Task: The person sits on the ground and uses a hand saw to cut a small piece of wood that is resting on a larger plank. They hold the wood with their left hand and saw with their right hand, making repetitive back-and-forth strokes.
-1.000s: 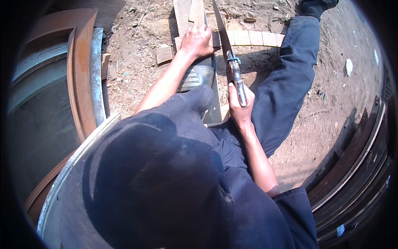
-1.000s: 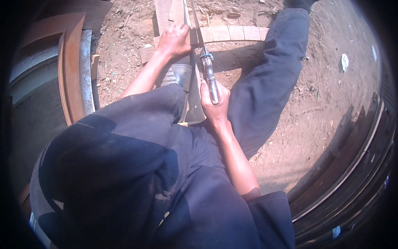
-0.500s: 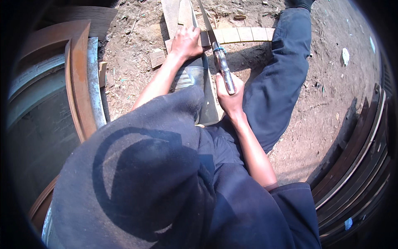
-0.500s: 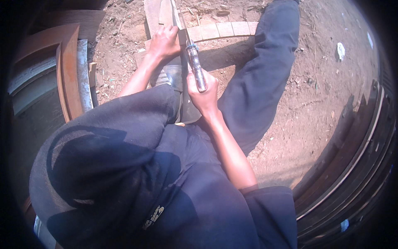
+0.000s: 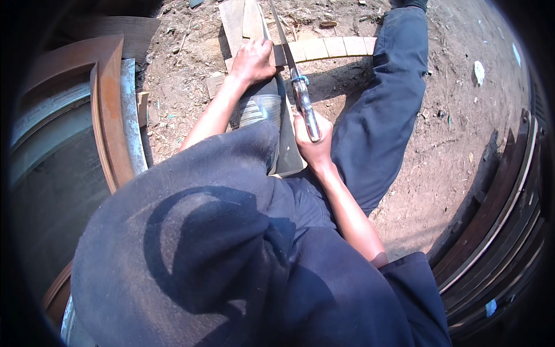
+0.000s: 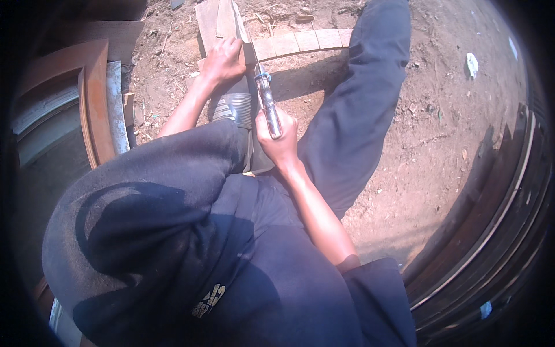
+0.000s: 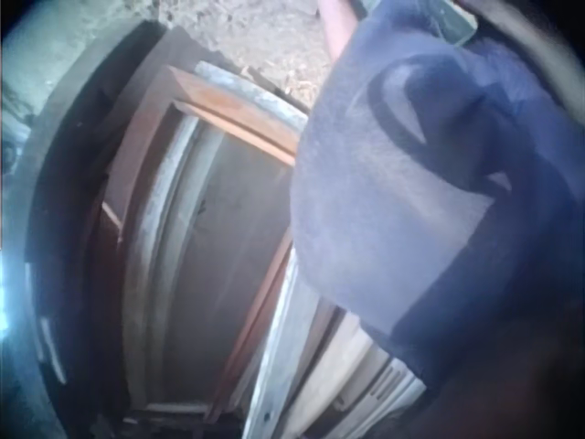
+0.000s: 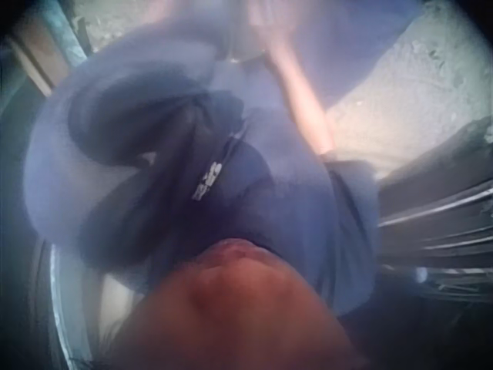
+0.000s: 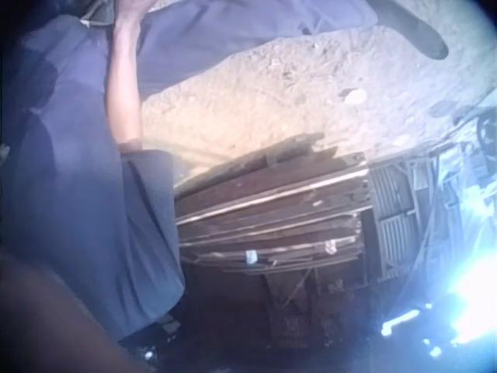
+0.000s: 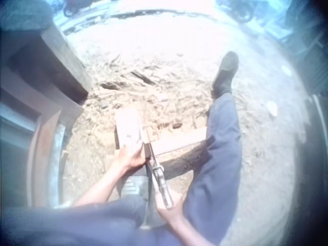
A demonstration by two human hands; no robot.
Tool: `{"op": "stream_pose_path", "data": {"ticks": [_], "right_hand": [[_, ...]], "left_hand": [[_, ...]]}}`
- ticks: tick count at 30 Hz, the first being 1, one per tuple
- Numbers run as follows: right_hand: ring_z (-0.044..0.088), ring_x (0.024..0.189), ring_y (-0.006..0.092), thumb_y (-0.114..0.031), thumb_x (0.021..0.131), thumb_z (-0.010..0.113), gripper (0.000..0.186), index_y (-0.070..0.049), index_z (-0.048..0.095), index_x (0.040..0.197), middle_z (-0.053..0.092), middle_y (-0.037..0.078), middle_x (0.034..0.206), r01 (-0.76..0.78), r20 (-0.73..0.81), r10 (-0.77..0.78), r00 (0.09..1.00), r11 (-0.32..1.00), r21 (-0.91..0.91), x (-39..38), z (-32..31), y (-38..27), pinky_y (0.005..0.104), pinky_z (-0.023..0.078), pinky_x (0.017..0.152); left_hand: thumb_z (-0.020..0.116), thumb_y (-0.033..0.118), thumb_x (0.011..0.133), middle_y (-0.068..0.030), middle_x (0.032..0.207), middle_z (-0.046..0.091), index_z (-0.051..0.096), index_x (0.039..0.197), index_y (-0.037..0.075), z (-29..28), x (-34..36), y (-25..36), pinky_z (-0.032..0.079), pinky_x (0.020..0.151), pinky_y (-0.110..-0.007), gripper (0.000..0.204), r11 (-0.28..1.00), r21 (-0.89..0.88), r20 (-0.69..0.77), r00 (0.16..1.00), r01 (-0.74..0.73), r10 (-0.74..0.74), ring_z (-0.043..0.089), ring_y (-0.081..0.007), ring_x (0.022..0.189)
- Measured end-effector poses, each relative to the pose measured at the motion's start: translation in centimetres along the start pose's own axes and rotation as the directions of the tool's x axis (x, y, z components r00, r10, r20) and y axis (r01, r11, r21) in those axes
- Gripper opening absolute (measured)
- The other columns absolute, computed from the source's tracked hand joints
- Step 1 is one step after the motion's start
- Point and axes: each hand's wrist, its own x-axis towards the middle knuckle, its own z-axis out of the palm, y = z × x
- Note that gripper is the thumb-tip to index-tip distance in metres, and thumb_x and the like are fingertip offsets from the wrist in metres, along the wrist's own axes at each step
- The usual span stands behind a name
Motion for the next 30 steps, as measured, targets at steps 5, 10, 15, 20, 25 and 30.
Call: {"op": "stream_pose_path", "data": {"ticks": [5,10,15,20,25,30], "right_hand": [[0.053,0.048,0.0160,-0.005,0.081,0.059,0.011,0.002,0.058,0.073,0.053,0.011,0.056,0.027,0.020,-0.026,0.999,1.000,-0.016,0.5,-0.6,0.4,0.0326,0.042,0.049],[0.052,0.050,0.0119,-0.006,0.082,0.059,0.013,0.002,0.058,0.072,0.051,0.010,0.055,-0.067,0.020,0.067,0.998,0.997,0.031,1.0,-0.2,-0.5,0.0322,0.041,0.049],[0.047,0.050,0.0097,-0.004,0.082,0.059,0.014,0.002,0.055,0.070,0.050,0.007,0.054,-0.004,-0.016,0.005,1.000,0.998,0.070,-0.1,-0.2,-0.3,0.0312,0.039,0.048],[0.046,0.050,0.0098,-0.004,0.082,0.060,0.013,0.001,0.056,0.071,0.049,0.007,0.056,-0.017,0.000,0.017,1.000,0.998,0.068,2.2,0.8,-1.3,0.0308,0.038,0.048],[0.054,0.052,0.0138,-0.004,0.082,0.060,0.011,0.003,0.058,0.073,0.054,0.010,0.059,-0.020,0.020,0.019,1.000,0.999,0.042,-1.2,-0.7,-0.3,0.0318,0.044,0.052],[0.043,0.050,0.0079,-0.005,0.083,0.060,0.014,0.001,0.056,0.072,0.048,0.006,0.055,-0.009,-0.013,0.011,1.000,0.992,0.125,2.5,1.1,-0.3,0.0292,0.037,0.047]], "left_hand": [[0.069,0.020,0.061,-0.0162,0.096,0.058,0.058,0.094,0.000,-0.2,0.1,0.3,0.050,0.084,-0.045,0.040,1.000,-0.010,-0.024,1.000,0.011,-0.011,0.057,-0.0347,0.097],[0.068,0.019,0.061,-0.0165,0.090,0.059,0.058,0.094,0.000,-0.3,-0.1,0.3,0.050,0.081,-0.045,0.039,0.999,-0.003,-0.096,0.995,-0.035,0.035,0.059,-0.0343,0.091],[0.066,0.017,0.061,-0.0164,0.090,0.058,0.057,0.095,0.001,-0.1,-0.3,0.2,0.050,0.082,-0.045,0.039,1.000,0.003,-0.082,0.997,-0.013,0.013,0.059,-0.0345,0.090],[0.066,0.018,0.061,-0.0171,0.090,0.058,0.056,0.093,0.001,-0.2,0.1,0.3,0.050,0.083,-0.045,0.037,0.999,-0.032,-0.025,0.999,0.027,-0.027,0.059,-0.0352,0.090],[0.068,0.020,0.062,-0.0167,0.093,0.058,0.057,0.097,0.000,-0.2,-0.5,0.7,0.051,0.084,-0.046,0.041,0.999,0.030,-0.064,0.998,0.015,-0.013,0.060,-0.0357,0.092],[0.069,0.022,0.064,-0.0177,0.096,0.060,0.059,0.097,0.001,-0.8,0.3,0.3,0.050,0.085,-0.045,0.041,0.999,-0.007,-0.003,0.999,0.041,-0.041,0.060,-0.0357,0.093]]}}
